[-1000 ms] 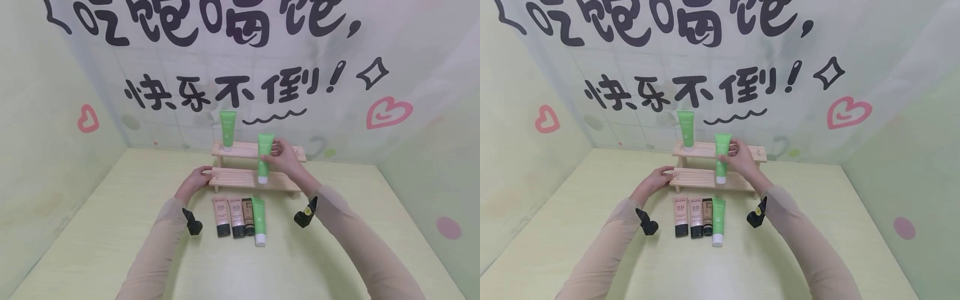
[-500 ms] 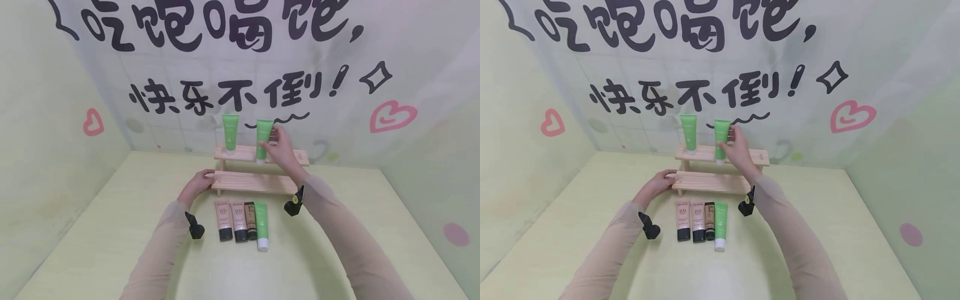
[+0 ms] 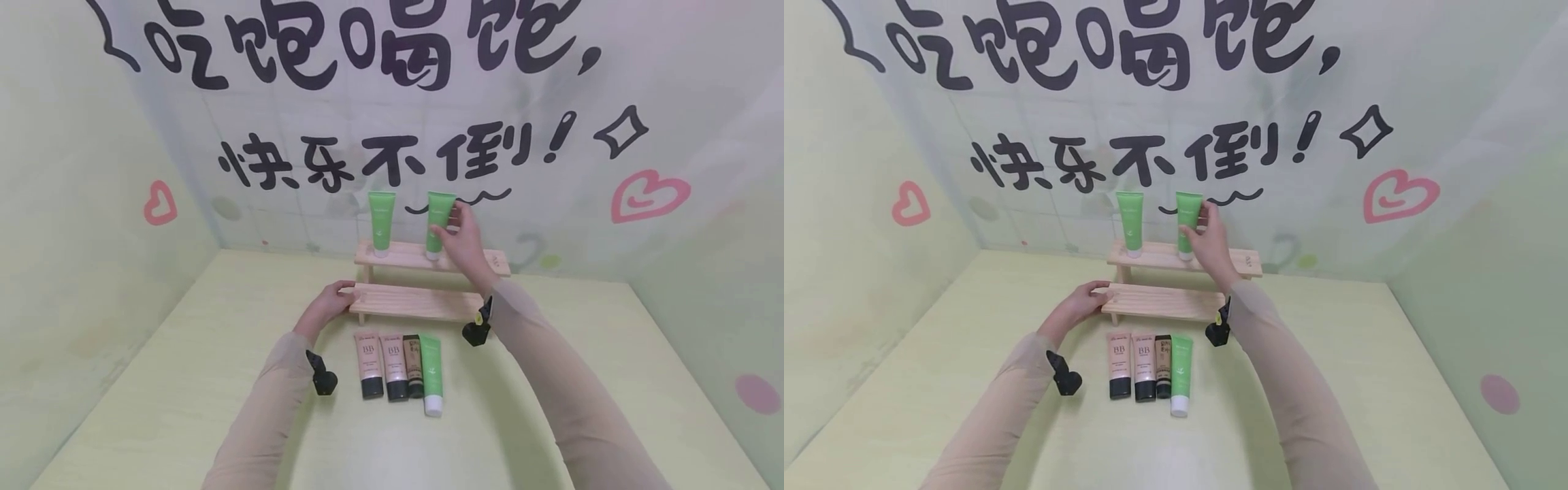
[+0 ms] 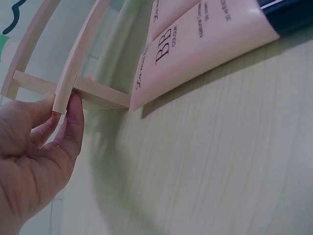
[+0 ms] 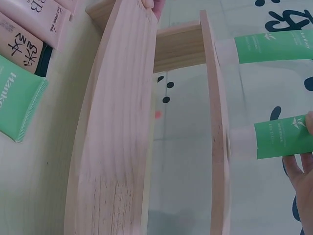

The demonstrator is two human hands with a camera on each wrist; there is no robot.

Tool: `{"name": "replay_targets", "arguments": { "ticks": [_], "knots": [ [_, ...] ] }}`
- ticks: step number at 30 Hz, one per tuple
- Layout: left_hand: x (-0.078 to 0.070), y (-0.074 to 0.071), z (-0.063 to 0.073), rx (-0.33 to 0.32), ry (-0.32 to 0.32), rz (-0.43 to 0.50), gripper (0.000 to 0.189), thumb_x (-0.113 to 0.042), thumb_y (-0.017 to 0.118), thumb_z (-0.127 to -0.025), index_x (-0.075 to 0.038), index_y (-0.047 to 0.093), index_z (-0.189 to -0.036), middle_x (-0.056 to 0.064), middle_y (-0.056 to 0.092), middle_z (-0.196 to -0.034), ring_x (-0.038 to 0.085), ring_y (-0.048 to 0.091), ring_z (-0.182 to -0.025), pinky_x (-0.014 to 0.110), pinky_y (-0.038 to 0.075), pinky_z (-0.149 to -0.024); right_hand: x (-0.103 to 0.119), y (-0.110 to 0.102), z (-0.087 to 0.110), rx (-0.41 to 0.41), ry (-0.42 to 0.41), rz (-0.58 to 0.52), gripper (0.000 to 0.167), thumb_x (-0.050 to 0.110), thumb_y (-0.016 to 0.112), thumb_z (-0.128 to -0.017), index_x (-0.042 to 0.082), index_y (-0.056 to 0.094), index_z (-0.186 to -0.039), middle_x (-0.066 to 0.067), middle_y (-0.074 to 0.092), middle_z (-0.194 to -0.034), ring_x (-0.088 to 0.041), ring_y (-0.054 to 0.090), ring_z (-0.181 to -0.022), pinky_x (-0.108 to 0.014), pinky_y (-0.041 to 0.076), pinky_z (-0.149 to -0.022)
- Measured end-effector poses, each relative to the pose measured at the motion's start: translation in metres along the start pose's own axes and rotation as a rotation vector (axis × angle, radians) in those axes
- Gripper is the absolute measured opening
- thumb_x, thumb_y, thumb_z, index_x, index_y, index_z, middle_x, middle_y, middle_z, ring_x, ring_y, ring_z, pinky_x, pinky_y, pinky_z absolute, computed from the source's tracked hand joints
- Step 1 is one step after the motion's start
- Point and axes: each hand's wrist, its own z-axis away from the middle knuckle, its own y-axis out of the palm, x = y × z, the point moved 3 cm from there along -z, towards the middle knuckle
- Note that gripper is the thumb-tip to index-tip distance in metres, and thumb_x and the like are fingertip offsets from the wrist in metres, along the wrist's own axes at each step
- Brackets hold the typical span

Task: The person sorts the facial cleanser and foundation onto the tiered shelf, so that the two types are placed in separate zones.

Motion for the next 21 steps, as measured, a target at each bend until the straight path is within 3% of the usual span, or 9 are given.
{"name": "replay_targets", "arguments": {
  "ticks": [10,16,21],
  "knots": [
    [-0.0005,0.0018,0.0027,0.005,0.01,-0.007,0.046,-0.022,0.048,-0.096,-0.007,0.036,-0.138,0.023,0.051,-0.128,0.021,0.058,-0.103,0.031,0.048,-0.088,-0.0056,-0.0021,0.0015,0.015,-0.009,0.028,0.062,0.008,0.063,-0.084,0.006,0.029,-0.136,-0.017,0.048,-0.129,-0.029,0.05,-0.116,-0.035,0.045,-0.098],
    [-0.002,0.0002,0.0021,0.006,0.007,-0.027,0.046,-0.022,0.047,-0.096,-0.008,0.036,-0.138,0.023,0.051,-0.128,0.024,0.058,-0.106,0.032,0.048,-0.09,-0.0065,-0.002,0.0014,0.071,-0.023,0.05,0.071,0.011,0.059,-0.087,0.011,0.016,-0.142,-0.021,0.046,-0.13,-0.033,0.05,-0.117,-0.039,0.045,-0.097],
    [0.0002,-0.0007,-0.0015,0.007,0.002,-0.033,0.048,-0.024,0.048,-0.096,-0.008,0.035,-0.139,0.023,0.05,-0.13,0.025,0.057,-0.108,0.034,0.047,-0.091,-0.0108,-0.001,0.0016,0.124,0.014,0.044,0.076,0.012,0.058,-0.088,0.015,0.007,-0.145,-0.021,0.038,-0.138,-0.034,0.044,-0.124,-0.041,0.04,-0.102]
  ]
}}
